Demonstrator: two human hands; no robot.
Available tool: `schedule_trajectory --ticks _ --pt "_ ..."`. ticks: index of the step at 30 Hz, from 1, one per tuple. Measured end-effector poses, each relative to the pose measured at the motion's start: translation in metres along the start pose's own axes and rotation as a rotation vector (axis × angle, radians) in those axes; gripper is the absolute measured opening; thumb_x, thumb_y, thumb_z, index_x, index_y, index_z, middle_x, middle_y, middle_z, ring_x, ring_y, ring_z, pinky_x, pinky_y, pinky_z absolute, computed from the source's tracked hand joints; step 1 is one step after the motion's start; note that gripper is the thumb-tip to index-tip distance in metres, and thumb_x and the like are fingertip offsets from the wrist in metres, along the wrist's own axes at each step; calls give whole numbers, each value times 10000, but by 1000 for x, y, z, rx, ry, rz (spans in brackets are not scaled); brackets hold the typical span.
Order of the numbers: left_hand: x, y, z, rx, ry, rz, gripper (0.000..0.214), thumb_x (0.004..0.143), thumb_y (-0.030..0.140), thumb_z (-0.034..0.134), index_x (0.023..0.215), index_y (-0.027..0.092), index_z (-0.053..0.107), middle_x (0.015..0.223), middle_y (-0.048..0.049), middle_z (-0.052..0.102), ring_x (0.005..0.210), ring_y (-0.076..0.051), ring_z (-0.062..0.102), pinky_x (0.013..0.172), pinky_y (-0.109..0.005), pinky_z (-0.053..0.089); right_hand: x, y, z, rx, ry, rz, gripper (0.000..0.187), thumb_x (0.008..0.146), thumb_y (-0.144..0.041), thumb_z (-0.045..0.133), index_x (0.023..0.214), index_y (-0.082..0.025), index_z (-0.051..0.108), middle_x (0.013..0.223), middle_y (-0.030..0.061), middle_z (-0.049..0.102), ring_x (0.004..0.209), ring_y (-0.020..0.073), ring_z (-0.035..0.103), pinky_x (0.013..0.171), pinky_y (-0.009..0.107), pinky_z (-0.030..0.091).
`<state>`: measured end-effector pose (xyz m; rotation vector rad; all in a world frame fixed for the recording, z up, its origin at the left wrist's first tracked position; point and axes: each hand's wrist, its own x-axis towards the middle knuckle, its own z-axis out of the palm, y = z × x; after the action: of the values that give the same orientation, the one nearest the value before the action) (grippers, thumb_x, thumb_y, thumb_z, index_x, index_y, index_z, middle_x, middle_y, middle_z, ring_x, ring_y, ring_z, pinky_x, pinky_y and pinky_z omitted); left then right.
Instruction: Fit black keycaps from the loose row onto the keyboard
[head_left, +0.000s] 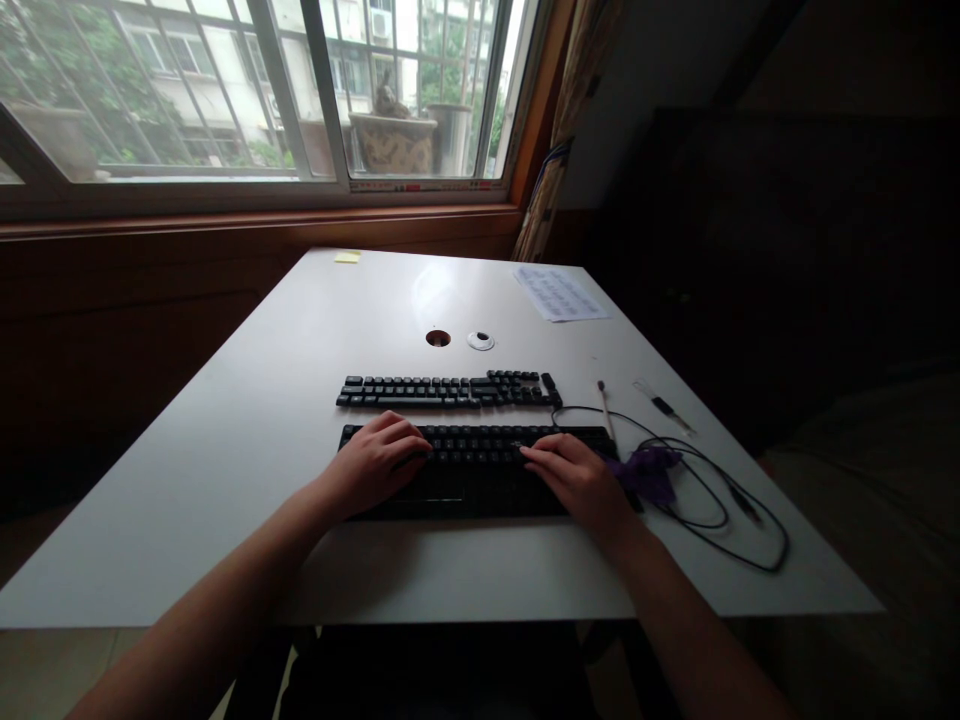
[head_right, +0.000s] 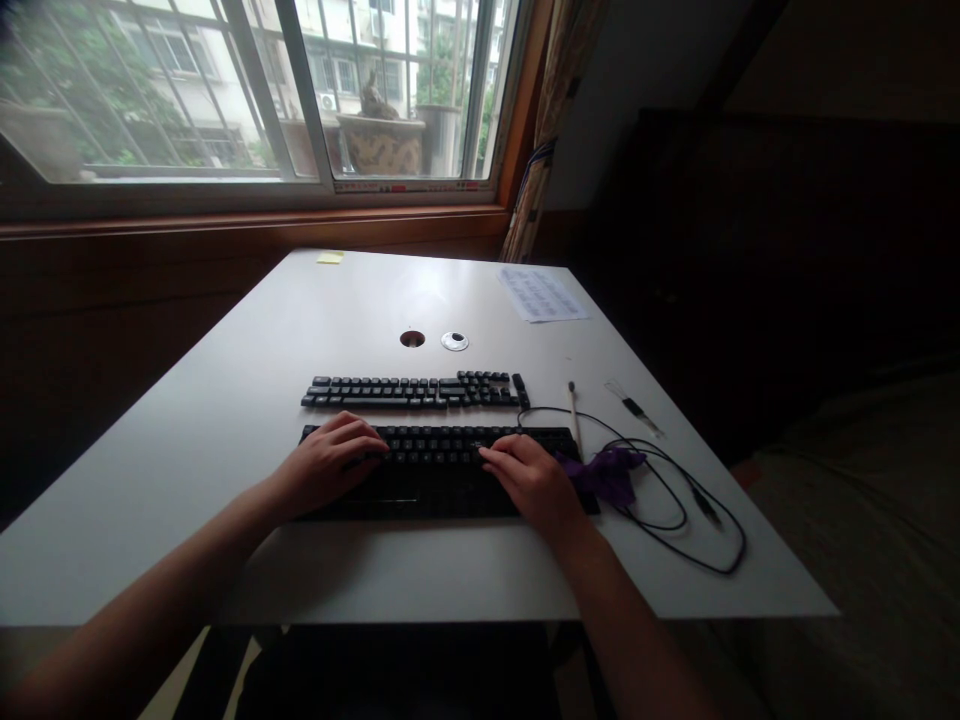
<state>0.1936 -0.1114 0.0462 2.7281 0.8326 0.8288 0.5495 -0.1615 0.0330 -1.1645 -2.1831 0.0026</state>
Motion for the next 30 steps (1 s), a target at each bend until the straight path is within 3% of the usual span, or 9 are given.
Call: schedule_trajectory --ticks 30 --pt "0 0 -1 8 -15 6 174 994 196 599 1134 240 692 1090 -69 726 1010 -245 609 912 -413 543 -3 -4 1 -27 58 37 206 1000 -196 604 1156 -254 727 972 70 714 915 219 689 848 397 607"
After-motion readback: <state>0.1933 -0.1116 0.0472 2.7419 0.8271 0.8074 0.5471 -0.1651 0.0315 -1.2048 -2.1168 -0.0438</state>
